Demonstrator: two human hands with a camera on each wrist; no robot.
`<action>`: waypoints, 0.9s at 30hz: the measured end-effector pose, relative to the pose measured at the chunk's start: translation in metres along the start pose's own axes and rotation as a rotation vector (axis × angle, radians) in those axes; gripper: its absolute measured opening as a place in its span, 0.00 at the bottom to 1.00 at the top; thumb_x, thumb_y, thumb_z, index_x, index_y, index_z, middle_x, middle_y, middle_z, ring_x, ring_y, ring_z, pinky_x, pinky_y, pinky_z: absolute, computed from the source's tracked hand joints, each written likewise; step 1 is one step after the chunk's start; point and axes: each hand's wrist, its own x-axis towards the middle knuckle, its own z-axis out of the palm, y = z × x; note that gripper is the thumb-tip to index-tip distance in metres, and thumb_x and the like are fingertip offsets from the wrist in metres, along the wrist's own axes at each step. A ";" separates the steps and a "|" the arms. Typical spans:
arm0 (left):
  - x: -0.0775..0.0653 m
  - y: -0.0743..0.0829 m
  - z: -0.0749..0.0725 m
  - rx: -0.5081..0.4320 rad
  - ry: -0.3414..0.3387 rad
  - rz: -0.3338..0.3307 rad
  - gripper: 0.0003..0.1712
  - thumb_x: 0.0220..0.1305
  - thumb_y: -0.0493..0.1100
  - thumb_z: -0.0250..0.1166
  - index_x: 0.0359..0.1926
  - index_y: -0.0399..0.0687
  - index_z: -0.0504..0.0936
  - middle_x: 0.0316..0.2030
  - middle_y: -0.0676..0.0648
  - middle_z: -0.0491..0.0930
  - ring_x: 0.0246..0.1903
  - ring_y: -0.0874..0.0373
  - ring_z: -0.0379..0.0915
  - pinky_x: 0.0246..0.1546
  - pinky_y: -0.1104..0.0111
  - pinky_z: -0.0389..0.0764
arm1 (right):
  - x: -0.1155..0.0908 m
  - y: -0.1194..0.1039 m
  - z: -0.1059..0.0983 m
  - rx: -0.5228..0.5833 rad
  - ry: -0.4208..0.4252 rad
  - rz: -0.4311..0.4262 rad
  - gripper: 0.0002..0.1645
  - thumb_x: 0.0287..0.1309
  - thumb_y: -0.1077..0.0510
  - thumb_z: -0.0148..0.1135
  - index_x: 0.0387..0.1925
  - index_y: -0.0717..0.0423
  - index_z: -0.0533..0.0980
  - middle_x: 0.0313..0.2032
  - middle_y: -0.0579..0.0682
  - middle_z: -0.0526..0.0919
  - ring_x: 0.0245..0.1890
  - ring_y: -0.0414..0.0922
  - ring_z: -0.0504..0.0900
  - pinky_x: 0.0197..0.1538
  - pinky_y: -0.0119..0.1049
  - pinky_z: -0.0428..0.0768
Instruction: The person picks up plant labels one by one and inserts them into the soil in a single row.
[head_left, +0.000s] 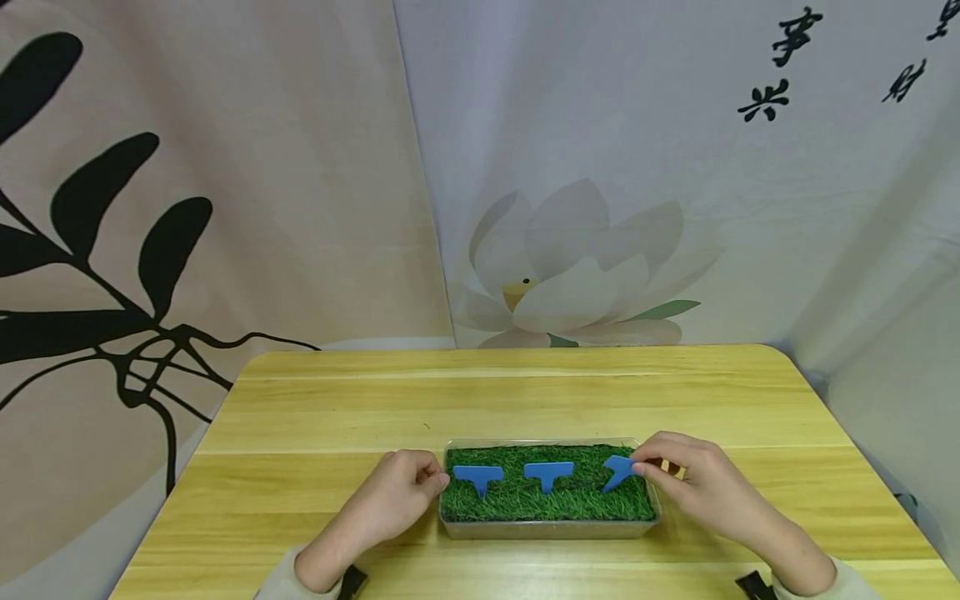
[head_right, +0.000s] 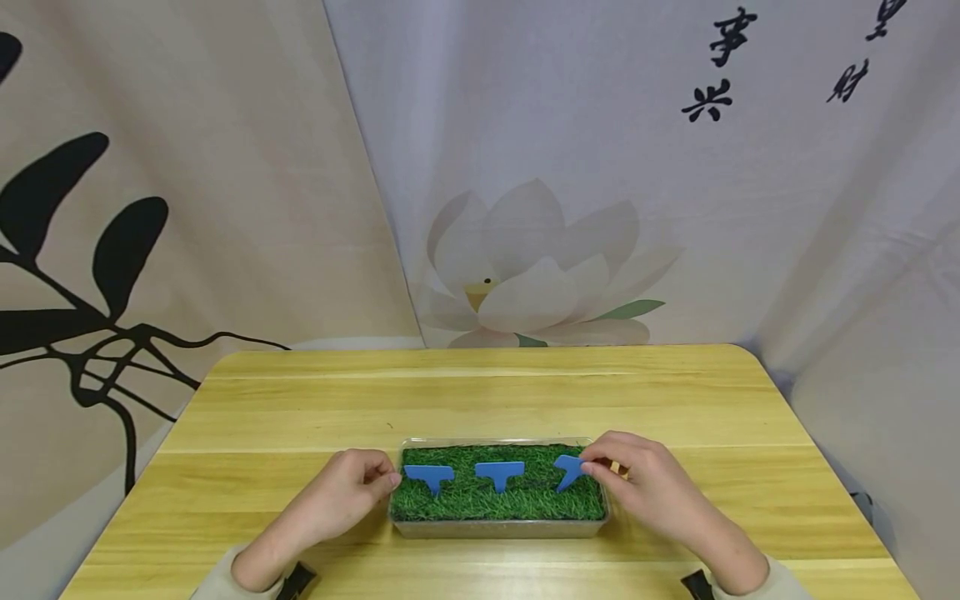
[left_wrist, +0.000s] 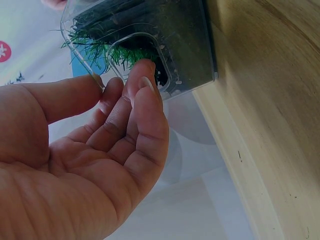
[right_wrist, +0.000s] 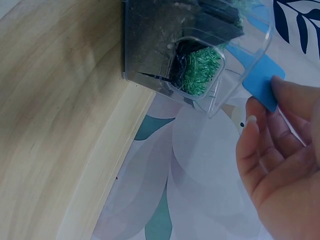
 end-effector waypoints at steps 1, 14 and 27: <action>0.000 0.000 0.000 0.000 0.000 -0.001 0.13 0.74 0.36 0.64 0.28 0.48 0.82 0.17 0.56 0.67 0.17 0.64 0.57 0.23 0.71 0.66 | 0.000 0.000 0.000 0.001 -0.001 -0.005 0.24 0.53 0.74 0.75 0.41 0.41 0.85 0.36 0.34 0.85 0.32 0.31 0.78 0.32 0.24 0.75; -0.001 0.003 0.001 -0.014 0.004 0.006 0.13 0.74 0.38 0.65 0.28 0.46 0.82 0.17 0.56 0.65 0.17 0.63 0.56 0.23 0.70 0.65 | 0.003 0.003 0.003 -0.011 -0.001 -0.097 0.27 0.47 0.77 0.76 0.40 0.44 0.86 0.37 0.37 0.86 0.31 0.31 0.79 0.33 0.21 0.74; -0.001 0.003 0.001 -0.017 0.008 -0.003 0.13 0.74 0.39 0.66 0.28 0.47 0.82 0.17 0.55 0.67 0.17 0.62 0.57 0.24 0.70 0.66 | 0.008 0.004 0.004 -0.062 -0.008 -0.202 0.24 0.46 0.75 0.77 0.39 0.46 0.86 0.38 0.38 0.86 0.34 0.35 0.82 0.37 0.20 0.76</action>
